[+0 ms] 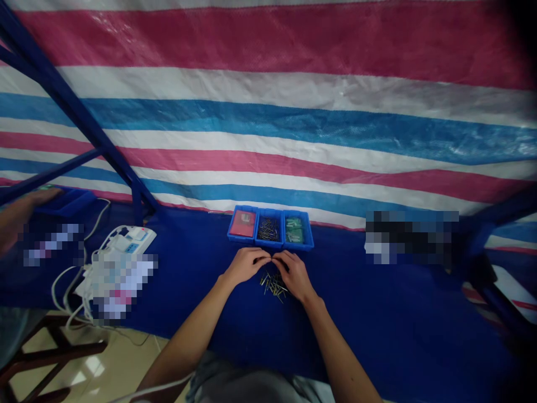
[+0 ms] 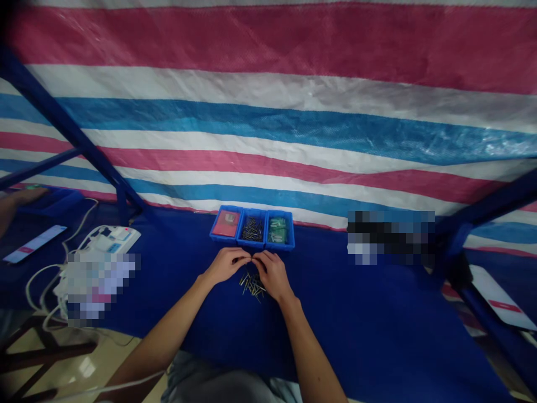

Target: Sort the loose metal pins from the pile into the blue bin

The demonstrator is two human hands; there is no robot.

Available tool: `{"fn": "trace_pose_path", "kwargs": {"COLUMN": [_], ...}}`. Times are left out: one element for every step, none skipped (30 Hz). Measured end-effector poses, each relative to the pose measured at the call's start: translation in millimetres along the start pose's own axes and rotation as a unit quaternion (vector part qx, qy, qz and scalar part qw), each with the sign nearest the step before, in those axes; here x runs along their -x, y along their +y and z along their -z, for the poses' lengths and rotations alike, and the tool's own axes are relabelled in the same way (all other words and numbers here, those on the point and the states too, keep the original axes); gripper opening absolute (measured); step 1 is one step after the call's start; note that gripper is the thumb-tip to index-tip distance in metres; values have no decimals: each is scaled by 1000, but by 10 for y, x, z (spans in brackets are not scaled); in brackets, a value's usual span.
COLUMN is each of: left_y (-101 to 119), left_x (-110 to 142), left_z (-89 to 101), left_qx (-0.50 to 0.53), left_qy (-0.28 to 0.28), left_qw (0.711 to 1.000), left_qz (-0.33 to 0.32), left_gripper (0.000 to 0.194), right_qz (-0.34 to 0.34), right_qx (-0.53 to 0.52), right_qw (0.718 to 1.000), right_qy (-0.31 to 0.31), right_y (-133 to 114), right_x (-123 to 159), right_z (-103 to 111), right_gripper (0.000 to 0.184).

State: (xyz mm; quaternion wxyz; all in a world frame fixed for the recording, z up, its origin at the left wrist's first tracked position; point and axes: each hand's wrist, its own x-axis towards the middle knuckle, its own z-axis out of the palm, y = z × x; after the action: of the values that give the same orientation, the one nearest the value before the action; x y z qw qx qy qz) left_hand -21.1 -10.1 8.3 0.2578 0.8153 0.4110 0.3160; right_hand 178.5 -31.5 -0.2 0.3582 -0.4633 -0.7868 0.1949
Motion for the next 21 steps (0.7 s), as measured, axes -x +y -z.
{"fn": "trace_pose_path", "kwargs": {"left_y": [-3,-6,-8,-9,-9,-9,-8,-6,-5,-2,0,2,4,5,6,6,6,6,6,6,7], "left_x": [0,0,0,0,1,1,1,1,1,1,0,-1,-2,-3,-4,-5,-6,-6,-6,-6,-6], "left_z": [0,0,0,1,0,0,0,-1,-2,-3,-4,-5,-6,-7,-8,-8,-8,-7,-6,-4,-2], "left_qx": [1,2,2,3,3,2,3,4,5,6,8,9,10,11,12,12,13,13,12,11,9], "left_qy": [0,-1,-1,-1,0,1,3,4,4,4,4,5,5,6,7,7,7,7,7,8,9], "left_qw": [1000,1000,1000,1000,1000,1000,1000,1000,1000,1000,1000,1000,1000,1000,1000,1000,1000,1000,1000,1000,1000], "left_qz": [-1,-1,-1,-2,-2,-3,-4,-4,-5,-4,-4,-3,-2,-2,-2,-2,-1,1,4,8,11], "left_gripper": [23,23,23,23,23,23,22,22,22,22,23,23,23,23,23,23,23,23,23,23,23], "right_qz": [1,1,1,1,2,3,3,3,4,3,2,1,0,-1,-1,-1,-1,-1,-1,-2,-3], "right_qx": [1,2,3,3,4,6,7,11,15,20,25,31,36,40,42,43,41,36,30,22,16], "right_qw": [1000,1000,1000,1000,1000,1000,1000,1000,1000,1000,1000,1000,999,999,999,999,999,999,1000,1000,1000], "right_qy": [-1,-2,-2,-1,-1,-1,-2,-2,-1,-1,-2,-3,-4,-6,-8,-8,-9,-8,-6,-2,4], "right_y": [0,0,-1,-2,-3,-5,-7,-8,-9,-8,-6,-3,2,8,14,20,25,28,29,27,25], "right_x": [0,0,0,0,0,1,2,2,3,4,4,4,4,3,1,0,-1,-2,-3,-2,-1], "right_z": [1,1,2,3,3,3,2,1,-2,-5,-9,-13,-17,-20,-22,-24,-23,-22,-19,-16,-13], "right_gripper": [19,20,20,21,21,21,22,22,23,23,24,25,27,28,29,30,31,31,30,28,23]}}
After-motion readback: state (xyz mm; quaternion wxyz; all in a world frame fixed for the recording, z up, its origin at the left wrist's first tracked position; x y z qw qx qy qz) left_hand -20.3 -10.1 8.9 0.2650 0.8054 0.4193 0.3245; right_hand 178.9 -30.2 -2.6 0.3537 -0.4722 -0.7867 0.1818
